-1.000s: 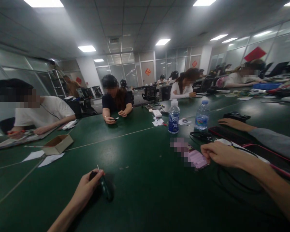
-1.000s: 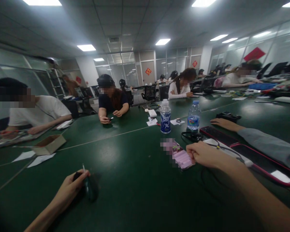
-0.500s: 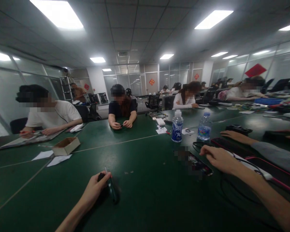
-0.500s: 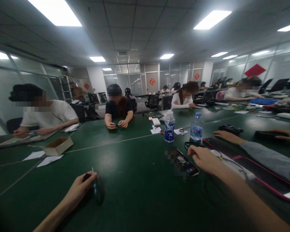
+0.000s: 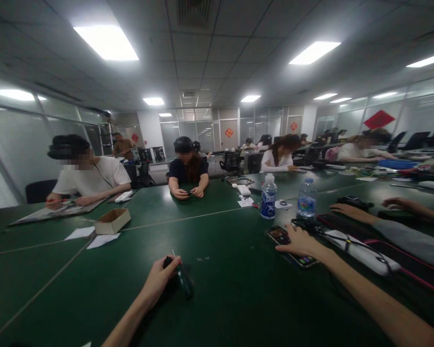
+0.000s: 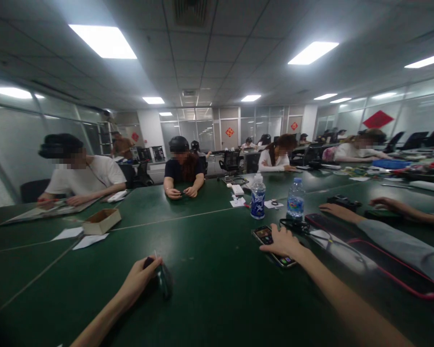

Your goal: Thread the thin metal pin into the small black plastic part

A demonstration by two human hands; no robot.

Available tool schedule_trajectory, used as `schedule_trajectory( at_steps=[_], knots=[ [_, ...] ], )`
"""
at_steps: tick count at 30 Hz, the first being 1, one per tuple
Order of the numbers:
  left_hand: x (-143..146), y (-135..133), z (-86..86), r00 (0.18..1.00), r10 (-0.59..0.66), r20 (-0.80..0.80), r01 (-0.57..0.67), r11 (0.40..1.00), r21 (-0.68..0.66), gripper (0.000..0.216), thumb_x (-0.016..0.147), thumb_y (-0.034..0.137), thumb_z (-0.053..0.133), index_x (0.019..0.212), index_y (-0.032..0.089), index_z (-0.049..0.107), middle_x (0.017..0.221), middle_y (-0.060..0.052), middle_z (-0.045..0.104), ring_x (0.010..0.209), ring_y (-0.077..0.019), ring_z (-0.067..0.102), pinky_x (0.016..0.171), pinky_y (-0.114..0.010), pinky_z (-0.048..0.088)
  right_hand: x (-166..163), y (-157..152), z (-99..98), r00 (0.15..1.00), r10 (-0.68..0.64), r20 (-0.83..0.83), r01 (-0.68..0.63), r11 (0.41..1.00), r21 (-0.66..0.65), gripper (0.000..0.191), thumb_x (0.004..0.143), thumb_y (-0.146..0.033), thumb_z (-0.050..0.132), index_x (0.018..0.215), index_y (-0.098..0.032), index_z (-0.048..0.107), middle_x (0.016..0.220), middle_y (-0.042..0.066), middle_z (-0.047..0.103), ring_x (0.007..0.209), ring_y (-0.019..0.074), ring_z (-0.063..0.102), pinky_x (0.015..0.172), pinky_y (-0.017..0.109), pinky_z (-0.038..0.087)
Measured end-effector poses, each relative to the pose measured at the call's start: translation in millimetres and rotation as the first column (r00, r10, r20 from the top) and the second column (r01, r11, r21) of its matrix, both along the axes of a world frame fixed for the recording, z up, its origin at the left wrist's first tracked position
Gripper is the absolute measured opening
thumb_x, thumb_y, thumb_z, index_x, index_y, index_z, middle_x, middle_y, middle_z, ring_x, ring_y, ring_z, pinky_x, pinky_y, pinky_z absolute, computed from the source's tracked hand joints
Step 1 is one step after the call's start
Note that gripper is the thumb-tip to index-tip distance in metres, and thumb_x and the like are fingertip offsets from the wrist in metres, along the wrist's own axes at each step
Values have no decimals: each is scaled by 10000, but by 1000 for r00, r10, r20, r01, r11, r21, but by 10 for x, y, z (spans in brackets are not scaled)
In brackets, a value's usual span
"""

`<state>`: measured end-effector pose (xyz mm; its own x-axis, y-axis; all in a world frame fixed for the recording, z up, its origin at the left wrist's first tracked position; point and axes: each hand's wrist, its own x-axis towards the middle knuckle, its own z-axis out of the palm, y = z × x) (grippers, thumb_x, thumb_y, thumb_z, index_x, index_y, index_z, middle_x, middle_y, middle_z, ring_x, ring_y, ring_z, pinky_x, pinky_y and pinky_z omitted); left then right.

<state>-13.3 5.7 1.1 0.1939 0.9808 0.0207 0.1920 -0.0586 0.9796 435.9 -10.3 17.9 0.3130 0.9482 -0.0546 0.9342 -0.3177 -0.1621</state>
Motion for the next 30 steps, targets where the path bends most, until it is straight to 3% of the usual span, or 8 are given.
schedule_trajectory(
  at_steps=[10,16,21,30],
  knots=[
    [-30,30,-36,999,-44,-3,44,998,38,462,722,607,561,757,148,592,651,15,499,604,-143,443,586,-241,334,95,271,-104,991,-121,-54,120,992,-27,1054,477,-585,711,1315,-85,313,1278,256,438,1176,414,425,888,456,376],
    [-40,-4,-8,997,-73,5,73,996,49,460,732,596,552,775,140,600,633,17,490,594,-141,432,585,-247,330,50,242,-141,985,-151,-81,150,988,-21,1117,552,-556,677,1406,-108,113,1330,270,373,1202,386,421,873,439,390],
    [-43,-6,-14,997,-75,8,74,994,84,458,735,593,548,766,140,607,638,14,502,591,-137,431,579,-246,322,6,197,-136,981,-167,-101,166,986,-19,1122,564,-544,670,1417,-115,80,1326,285,365,1158,389,471,866,448,396],
    [-51,22,-41,997,-72,-6,72,994,82,475,727,605,546,781,138,607,639,15,496,595,-141,432,582,-252,319,24,191,-149,979,-137,-154,149,987,65,1061,527,-504,701,1379,-73,240,1276,270,457,1136,384,500,895,433,403]
  ],
)
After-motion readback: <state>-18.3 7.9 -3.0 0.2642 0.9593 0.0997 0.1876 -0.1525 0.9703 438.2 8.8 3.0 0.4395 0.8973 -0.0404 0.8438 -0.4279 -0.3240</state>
